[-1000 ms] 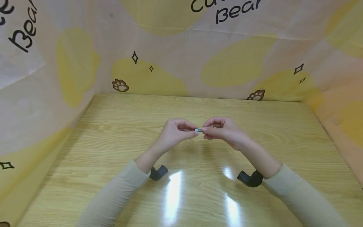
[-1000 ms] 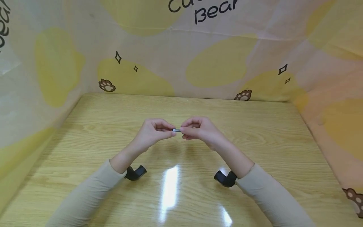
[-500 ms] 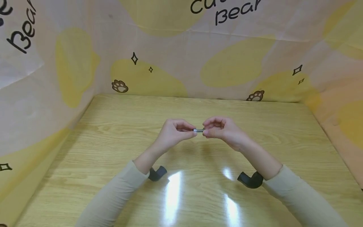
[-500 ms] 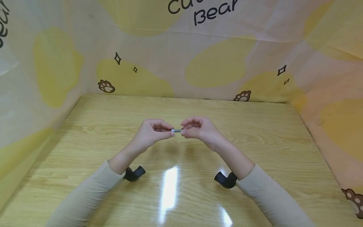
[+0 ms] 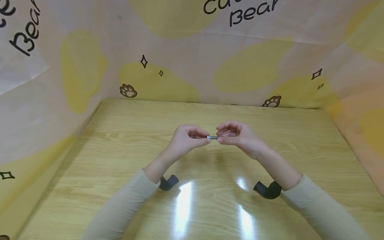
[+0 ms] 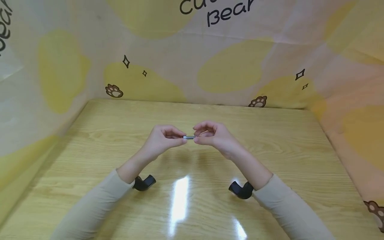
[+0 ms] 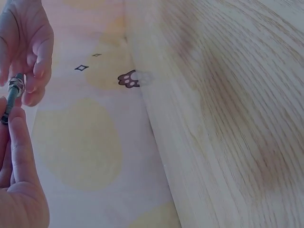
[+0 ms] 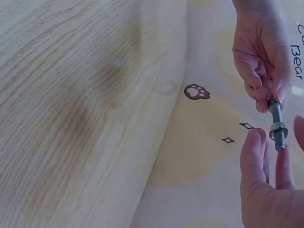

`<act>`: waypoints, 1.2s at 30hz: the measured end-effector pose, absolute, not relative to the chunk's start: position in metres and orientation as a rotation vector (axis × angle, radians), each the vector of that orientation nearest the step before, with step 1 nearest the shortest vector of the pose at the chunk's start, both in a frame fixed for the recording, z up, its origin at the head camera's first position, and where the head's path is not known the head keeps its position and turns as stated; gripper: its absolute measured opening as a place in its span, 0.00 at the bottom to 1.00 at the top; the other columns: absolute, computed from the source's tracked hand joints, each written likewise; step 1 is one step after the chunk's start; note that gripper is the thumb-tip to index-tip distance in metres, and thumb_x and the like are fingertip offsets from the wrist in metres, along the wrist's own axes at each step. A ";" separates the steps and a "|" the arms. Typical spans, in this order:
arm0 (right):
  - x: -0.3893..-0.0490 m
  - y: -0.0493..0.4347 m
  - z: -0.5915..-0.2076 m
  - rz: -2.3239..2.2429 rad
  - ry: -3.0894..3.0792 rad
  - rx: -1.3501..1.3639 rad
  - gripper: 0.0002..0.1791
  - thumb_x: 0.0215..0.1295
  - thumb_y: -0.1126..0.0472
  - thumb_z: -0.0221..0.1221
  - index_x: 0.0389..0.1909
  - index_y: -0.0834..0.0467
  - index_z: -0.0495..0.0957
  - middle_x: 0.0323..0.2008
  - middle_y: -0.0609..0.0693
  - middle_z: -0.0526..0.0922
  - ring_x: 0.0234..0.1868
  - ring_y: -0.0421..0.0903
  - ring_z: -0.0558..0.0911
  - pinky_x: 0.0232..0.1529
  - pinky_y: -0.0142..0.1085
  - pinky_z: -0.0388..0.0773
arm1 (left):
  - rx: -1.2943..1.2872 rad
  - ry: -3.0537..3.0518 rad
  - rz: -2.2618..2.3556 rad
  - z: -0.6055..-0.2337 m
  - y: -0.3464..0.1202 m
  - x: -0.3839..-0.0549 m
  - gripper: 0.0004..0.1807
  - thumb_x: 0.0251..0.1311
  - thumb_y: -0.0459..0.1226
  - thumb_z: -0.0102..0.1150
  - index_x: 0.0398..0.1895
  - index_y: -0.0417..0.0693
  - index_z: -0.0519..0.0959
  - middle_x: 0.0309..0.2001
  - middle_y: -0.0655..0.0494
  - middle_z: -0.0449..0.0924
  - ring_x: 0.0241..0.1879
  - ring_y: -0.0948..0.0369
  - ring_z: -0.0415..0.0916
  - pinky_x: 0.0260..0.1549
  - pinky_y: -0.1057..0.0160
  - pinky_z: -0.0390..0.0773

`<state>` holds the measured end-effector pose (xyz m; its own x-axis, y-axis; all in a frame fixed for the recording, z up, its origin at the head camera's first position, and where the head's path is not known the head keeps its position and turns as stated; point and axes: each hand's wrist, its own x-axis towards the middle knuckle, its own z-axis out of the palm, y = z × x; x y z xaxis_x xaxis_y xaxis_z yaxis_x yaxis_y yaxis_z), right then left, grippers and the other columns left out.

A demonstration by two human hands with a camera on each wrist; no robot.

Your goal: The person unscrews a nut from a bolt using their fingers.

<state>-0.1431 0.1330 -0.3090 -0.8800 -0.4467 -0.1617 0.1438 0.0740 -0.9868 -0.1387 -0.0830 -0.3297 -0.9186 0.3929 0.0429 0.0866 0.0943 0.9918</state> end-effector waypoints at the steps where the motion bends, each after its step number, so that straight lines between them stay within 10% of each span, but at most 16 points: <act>1: -0.143 0.133 -0.309 -1.857 1.932 -0.291 0.11 0.60 0.71 0.58 0.44 0.62 0.73 0.37 0.50 0.78 0.36 0.43 0.81 0.44 0.35 0.79 | 0.478 2.139 1.908 -0.330 -0.083 -0.138 0.10 0.51 0.34 0.68 0.36 0.40 0.83 0.34 0.50 0.83 0.34 0.56 0.82 0.39 0.59 0.80; 36: -0.141 0.136 -0.311 -1.848 1.939 -0.269 0.09 0.64 0.66 0.56 0.43 0.66 0.73 0.33 0.52 0.79 0.33 0.44 0.82 0.42 0.38 0.80 | 0.484 2.139 1.930 -0.331 -0.080 -0.138 0.10 0.51 0.34 0.68 0.35 0.39 0.82 0.34 0.50 0.83 0.34 0.56 0.82 0.38 0.59 0.80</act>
